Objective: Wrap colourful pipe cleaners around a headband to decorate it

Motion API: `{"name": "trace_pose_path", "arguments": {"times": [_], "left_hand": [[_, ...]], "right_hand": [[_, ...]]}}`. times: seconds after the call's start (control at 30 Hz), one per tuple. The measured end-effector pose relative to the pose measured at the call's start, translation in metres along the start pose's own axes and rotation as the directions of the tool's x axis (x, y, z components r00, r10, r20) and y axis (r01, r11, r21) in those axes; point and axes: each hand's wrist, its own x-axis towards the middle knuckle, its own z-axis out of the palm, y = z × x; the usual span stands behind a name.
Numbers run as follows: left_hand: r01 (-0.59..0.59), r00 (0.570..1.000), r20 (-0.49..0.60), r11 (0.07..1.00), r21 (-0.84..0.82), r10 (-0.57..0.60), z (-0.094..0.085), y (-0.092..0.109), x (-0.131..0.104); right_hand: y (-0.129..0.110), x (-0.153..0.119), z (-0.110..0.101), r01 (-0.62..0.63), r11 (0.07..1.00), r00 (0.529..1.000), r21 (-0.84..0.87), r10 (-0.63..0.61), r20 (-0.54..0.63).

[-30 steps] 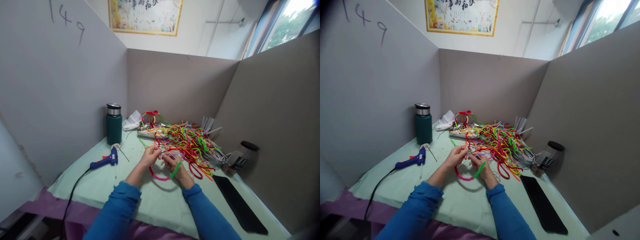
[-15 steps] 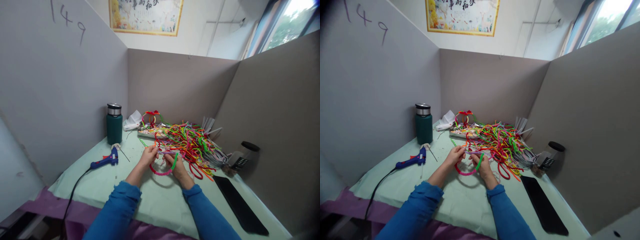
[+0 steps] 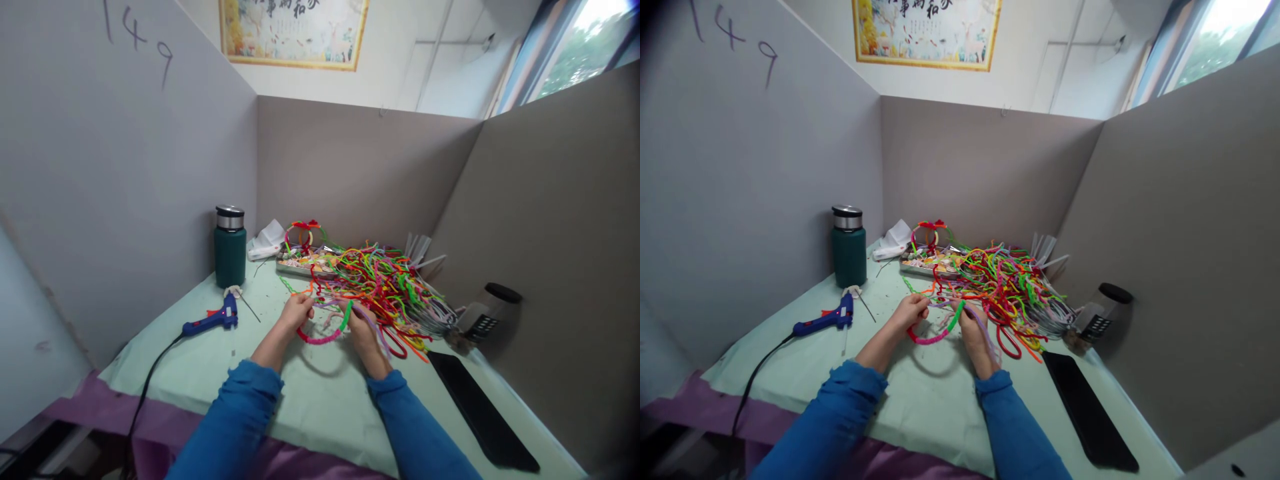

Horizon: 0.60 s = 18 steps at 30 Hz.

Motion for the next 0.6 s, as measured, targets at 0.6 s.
{"name": "trace_pose_path", "arguments": {"times": [0.6], "left_hand": [[0.027, 1.0, -0.01, 1.0, 0.009, -0.027, -0.002, 0.003, -0.003]], "right_hand": [[-0.001, 0.005, -0.011, 0.076, 0.997, 0.993, 0.007, -0.076, 0.086]]}}
